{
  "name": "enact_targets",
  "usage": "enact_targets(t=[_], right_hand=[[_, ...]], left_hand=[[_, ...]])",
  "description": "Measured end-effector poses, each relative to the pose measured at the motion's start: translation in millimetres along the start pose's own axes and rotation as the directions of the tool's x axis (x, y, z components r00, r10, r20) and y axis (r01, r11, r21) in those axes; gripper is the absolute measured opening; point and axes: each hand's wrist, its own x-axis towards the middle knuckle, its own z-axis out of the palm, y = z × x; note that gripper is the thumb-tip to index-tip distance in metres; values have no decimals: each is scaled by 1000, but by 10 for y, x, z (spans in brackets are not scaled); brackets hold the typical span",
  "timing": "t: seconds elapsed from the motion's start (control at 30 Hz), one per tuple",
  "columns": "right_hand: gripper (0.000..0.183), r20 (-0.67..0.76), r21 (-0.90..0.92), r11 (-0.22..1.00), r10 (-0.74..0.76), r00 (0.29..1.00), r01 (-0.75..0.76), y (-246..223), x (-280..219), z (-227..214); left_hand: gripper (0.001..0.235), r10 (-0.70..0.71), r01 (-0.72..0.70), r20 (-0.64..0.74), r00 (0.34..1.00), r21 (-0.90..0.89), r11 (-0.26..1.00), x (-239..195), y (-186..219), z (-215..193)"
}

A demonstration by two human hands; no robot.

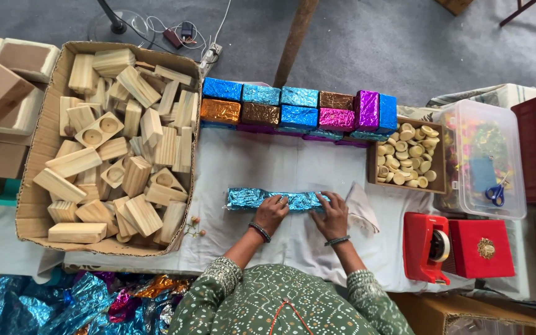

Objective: Wrapping wooden blocks in colored foil and wiping them clean for packaging.

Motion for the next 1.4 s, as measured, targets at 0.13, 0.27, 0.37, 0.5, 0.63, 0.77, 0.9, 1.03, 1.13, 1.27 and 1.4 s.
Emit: enact_targets(t=[0.13, 0.27, 0.37, 0.5, 0.63, 0.77, 0.9, 1.03, 1.13, 1.27, 1.4], right_hand=[[48, 150, -70, 987, -132, 980, 144, 520, -183, 385], [22, 204, -206, 977, 105, 973, -62, 925, -309, 639], [30, 117, -172, 970, 191, 975, -169, 763, -204, 478], [46, 147, 221, 971, 55, 988, -87, 405, -61, 358], [55, 329, 166, 985, -16, 944, -42, 184, 38, 478], [54, 332, 82, 997, -39, 942, 12, 207, 19, 640], [52, 307, 81, 996, -1, 952, -25, 224, 33, 696], [47, 249, 84, 996, 3, 968, -24, 332, 28, 891], [41, 234, 85, 995, 29, 972, -50, 399, 42, 967], [22, 173, 137, 990, 18, 985, -42, 377, 138, 974], [22, 87, 133, 991, -33, 996, 21, 206, 210, 808]], left_hand=[[11, -16, 17, -49, 999, 24, 1000, 20, -10, -2], [7, -71, 72, 13, 997, -69, 995, -9, -66, -25], [8, -95, 95, 11, 995, -103, 990, 13, -66, -17], [13, -155, 162, 65, 986, -118, 980, -3, -41, 67], [11, -202, 241, 203, 958, -188, 952, 179, -36, -190], [43, -292, 273, -42, 956, -247, 930, 161, -98, -324], [37, -420, 414, 44, 906, -287, 864, -108, -49, -200], [27, -222, 319, 332, 917, -275, 907, -350, 48, 43], [53, -60, 110, 245, 968, -198, 974, -305, 126, 63], [76, -104, 131, 345, 933, -55, 990, -175, 122, 72], [77, -167, 170, 423, 890, 31, 985, 44, 176, -107]])
